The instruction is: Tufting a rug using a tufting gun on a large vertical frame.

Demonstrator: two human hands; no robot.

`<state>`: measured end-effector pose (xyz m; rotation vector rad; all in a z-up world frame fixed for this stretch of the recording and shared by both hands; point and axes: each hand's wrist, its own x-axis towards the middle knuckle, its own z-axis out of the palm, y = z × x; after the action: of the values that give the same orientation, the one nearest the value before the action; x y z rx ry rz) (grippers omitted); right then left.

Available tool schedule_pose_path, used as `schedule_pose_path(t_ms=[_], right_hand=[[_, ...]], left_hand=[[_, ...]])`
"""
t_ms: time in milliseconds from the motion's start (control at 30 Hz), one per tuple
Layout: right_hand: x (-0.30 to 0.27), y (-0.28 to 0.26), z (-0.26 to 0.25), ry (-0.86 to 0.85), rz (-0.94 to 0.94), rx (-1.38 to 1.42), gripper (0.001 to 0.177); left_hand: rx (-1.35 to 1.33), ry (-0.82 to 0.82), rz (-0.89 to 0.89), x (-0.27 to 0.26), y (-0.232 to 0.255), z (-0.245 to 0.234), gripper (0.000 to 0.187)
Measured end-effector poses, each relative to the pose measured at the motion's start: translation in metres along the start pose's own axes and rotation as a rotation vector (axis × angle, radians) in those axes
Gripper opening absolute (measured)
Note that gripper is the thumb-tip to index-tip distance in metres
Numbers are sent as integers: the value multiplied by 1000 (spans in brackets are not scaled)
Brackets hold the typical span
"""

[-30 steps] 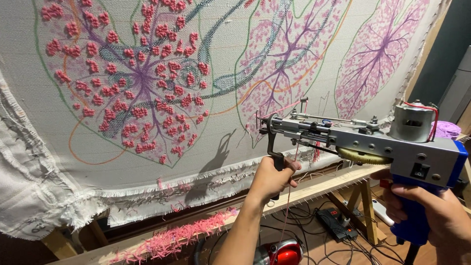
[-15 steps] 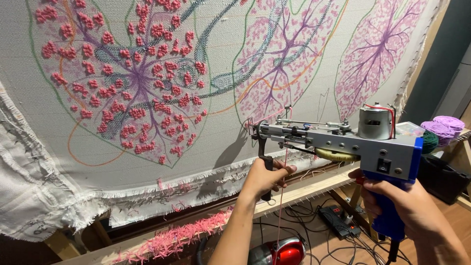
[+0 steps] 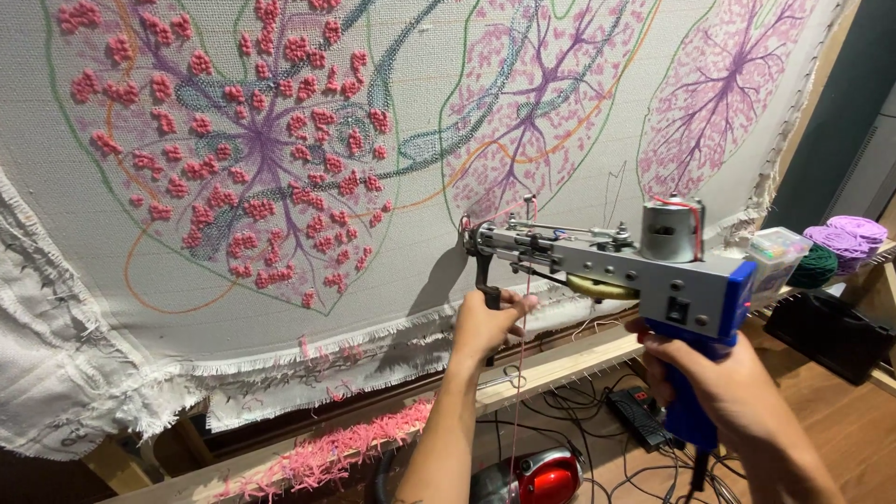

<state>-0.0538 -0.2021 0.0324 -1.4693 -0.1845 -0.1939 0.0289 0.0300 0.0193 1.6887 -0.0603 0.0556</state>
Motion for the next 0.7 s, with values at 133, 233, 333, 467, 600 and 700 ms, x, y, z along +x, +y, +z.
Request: schedule_pose_path(t_ms=[133, 233, 333, 467, 600, 700], right_hand=[[-3, 7, 23, -19, -17, 93, 22], [0, 9, 33, 26, 6, 87, 18], [6, 16, 32, 45, 15, 90, 14], [7, 14, 36, 67, 28, 88, 11], [9, 10, 40, 82, 56, 95, 13], [11, 15, 36, 86, 30, 126, 10]], left_hand=[[80, 139, -37, 2, 3, -10, 19], [65, 131, -21, 6, 7, -18, 14], [91, 103, -51, 13, 7, -22, 18], [101, 108, -64, 13, 11, -25, 22], [150, 119, -91, 15, 18, -26, 22], [125, 119, -98, 14, 20, -26, 25]])
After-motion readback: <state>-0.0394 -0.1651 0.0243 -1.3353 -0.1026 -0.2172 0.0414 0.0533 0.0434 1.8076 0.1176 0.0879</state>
